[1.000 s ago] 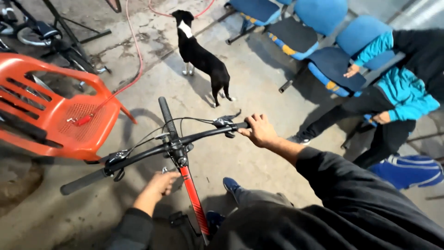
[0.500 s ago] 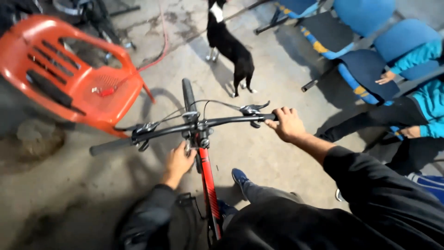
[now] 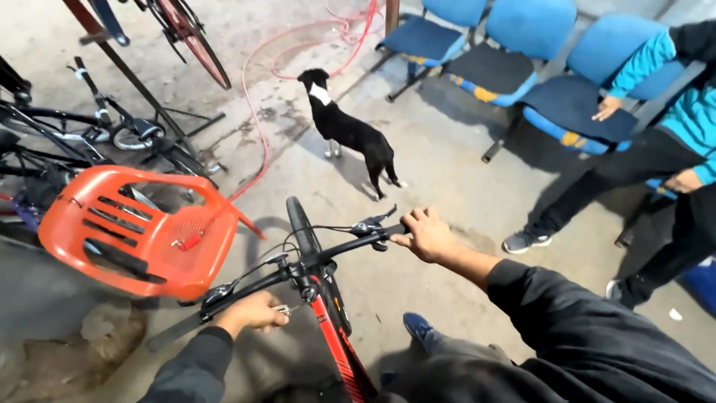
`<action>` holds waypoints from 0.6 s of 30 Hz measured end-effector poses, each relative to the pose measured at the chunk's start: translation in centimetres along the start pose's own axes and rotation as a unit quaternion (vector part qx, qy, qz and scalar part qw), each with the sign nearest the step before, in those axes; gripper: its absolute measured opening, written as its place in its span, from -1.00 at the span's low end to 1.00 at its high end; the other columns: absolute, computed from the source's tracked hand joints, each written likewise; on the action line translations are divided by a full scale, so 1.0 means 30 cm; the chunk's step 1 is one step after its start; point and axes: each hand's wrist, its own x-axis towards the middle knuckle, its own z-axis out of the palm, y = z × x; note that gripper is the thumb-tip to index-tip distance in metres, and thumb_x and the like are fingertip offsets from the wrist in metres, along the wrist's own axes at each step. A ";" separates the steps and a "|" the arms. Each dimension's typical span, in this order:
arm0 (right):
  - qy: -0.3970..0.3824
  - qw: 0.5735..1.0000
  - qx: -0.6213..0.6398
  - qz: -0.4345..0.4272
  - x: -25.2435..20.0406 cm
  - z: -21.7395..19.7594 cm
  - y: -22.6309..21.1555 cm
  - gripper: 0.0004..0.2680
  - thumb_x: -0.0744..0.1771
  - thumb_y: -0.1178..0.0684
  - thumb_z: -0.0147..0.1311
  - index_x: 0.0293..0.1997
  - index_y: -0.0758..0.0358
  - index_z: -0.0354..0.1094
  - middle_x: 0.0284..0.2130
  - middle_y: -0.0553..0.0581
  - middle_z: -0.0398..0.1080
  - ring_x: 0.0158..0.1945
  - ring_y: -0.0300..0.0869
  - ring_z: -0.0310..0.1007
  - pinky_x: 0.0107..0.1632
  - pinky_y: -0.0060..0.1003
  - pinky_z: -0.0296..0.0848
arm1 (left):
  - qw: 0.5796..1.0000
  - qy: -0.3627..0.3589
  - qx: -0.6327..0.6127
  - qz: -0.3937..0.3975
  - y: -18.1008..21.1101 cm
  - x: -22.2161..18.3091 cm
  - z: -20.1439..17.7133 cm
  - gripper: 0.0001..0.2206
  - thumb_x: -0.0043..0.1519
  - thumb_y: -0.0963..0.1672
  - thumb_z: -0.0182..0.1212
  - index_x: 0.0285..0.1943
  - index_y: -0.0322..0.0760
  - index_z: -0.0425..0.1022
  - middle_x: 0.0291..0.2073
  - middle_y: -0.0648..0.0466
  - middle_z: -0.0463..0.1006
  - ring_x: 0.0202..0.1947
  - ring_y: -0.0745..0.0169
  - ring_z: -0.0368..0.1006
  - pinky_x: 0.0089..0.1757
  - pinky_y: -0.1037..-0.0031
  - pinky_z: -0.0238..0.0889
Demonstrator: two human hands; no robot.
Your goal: Adjusting components and tightening bolts on the handlebar and stem of a mountain bicycle.
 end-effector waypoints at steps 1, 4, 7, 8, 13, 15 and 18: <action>-0.004 1.000 0.004 0.005 -0.015 0.005 -0.007 -0.65 0.31 -0.36 0.09 -0.05 0.07 0.37 -0.14 0.13 0.33 -0.07 0.17 0.31 -0.06 0.04 0.46 | 1.000 -0.005 0.002 -0.005 -0.041 0.021 0.011 -0.90 0.14 -0.15 0.34 -0.31 -0.31 0.66 -0.56 0.14 0.60 -0.66 0.43 0.38 -0.55 0.63 0.18; -0.030 0.999 0.009 0.041 -0.011 0.002 -0.014 -0.63 0.30 -0.40 0.08 -0.03 0.04 0.37 -0.09 0.11 0.29 -0.02 0.14 0.25 -0.07 0.03 0.47 | 0.994 -0.044 -0.098 -0.012 -0.129 0.077 0.008 -0.74 0.26 -0.09 0.29 -0.19 -0.49 0.65 -0.45 -0.05 0.67 -0.68 0.35 0.33 -0.63 0.58 0.05; 0.027 0.999 0.023 0.005 -0.008 -0.002 -0.030 -0.65 0.31 -0.36 0.12 -0.09 0.10 0.36 -0.13 0.16 0.30 -0.10 0.14 0.26 -0.09 0.00 0.43 | 0.975 0.003 -0.221 -0.003 -0.217 0.091 0.032 -0.77 0.19 -0.14 0.37 -0.24 -0.54 0.68 -0.51 -0.07 0.66 -0.69 0.34 0.22 -0.64 0.60 -0.05; 0.028 0.999 0.028 0.002 -0.005 -0.004 -0.040 -0.66 0.31 -0.35 0.12 -0.11 0.11 0.35 -0.14 0.17 0.30 -0.11 0.14 0.27 -0.10 0.00 0.44 | 0.940 0.016 -0.339 -0.030 -0.251 0.093 0.044 -0.79 0.22 -0.16 0.33 -0.11 -0.54 0.64 -0.40 -0.11 0.66 -0.70 0.42 0.10 -0.67 0.65 -0.16; 0.029 0.998 0.050 0.001 0.008 0.014 -0.047 -0.66 0.31 -0.33 0.13 -0.13 0.14 0.33 -0.15 0.19 0.30 -0.10 0.16 0.27 -0.11 0.05 0.44 | 0.963 0.081 -0.211 -0.148 -0.179 0.045 0.026 -0.58 0.09 0.08 0.33 -0.04 -0.24 0.75 -0.24 0.13 0.73 -0.66 0.37 0.05 -0.57 0.57 -0.30; 0.035 0.999 0.032 -0.003 0.024 0.021 -0.038 -0.66 0.31 -0.33 0.15 -0.16 0.16 0.32 -0.17 0.20 0.31 -0.13 0.17 0.28 -0.09 0.06 0.42 | 0.960 0.141 -0.221 -0.094 -0.196 0.093 0.040 -0.65 0.04 -0.03 0.54 -0.20 -0.44 0.77 -0.67 0.02 0.41 -0.77 0.31 0.12 -0.66 0.56 -0.18; 0.029 0.999 0.025 0.008 0.024 0.032 -0.045 -0.66 0.30 -0.32 0.17 -0.13 0.16 0.33 -0.16 0.21 0.30 -0.12 0.19 0.28 -0.12 0.07 0.44 | 0.966 0.213 -0.121 -0.087 -0.108 0.017 0.040 -0.39 -0.07 0.00 0.59 0.02 -0.63 0.64 -0.56 -0.12 0.57 -0.69 0.17 0.30 -0.55 0.45 0.18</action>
